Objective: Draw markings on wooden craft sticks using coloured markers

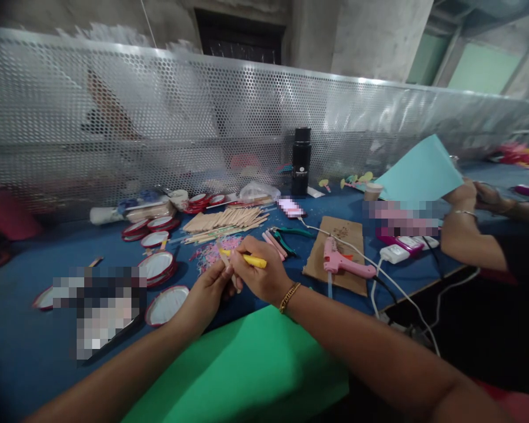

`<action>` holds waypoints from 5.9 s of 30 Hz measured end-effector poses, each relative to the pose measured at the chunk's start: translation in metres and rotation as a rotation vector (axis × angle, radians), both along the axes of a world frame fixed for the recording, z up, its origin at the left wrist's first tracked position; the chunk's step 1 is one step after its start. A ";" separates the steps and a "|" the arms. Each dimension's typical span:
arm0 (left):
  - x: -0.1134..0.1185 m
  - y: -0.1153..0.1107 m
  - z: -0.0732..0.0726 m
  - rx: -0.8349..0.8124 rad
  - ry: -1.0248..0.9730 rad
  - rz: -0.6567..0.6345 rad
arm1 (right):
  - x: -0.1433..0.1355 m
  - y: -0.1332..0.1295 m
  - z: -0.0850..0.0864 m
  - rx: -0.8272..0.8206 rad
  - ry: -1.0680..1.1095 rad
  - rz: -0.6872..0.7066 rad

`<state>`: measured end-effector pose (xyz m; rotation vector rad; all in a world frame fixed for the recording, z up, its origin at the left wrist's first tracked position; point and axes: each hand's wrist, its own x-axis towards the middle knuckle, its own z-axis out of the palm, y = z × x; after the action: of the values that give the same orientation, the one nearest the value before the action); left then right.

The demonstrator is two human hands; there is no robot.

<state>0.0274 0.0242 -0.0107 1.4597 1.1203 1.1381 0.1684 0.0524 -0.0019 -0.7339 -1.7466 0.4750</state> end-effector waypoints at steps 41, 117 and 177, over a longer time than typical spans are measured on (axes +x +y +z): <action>-0.002 0.003 -0.005 0.008 -0.002 -0.027 | 0.002 -0.001 0.002 -0.088 0.031 -0.003; 0.001 0.000 0.001 -0.005 0.001 0.006 | -0.002 -0.005 -0.001 -0.165 0.056 0.121; -0.002 0.002 -0.004 0.004 -0.004 0.005 | 0.000 -0.005 0.002 -0.116 0.006 0.074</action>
<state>0.0256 0.0264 -0.0144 1.4578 1.1202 1.1477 0.1679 0.0477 -0.0002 -0.7504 -1.7569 0.6330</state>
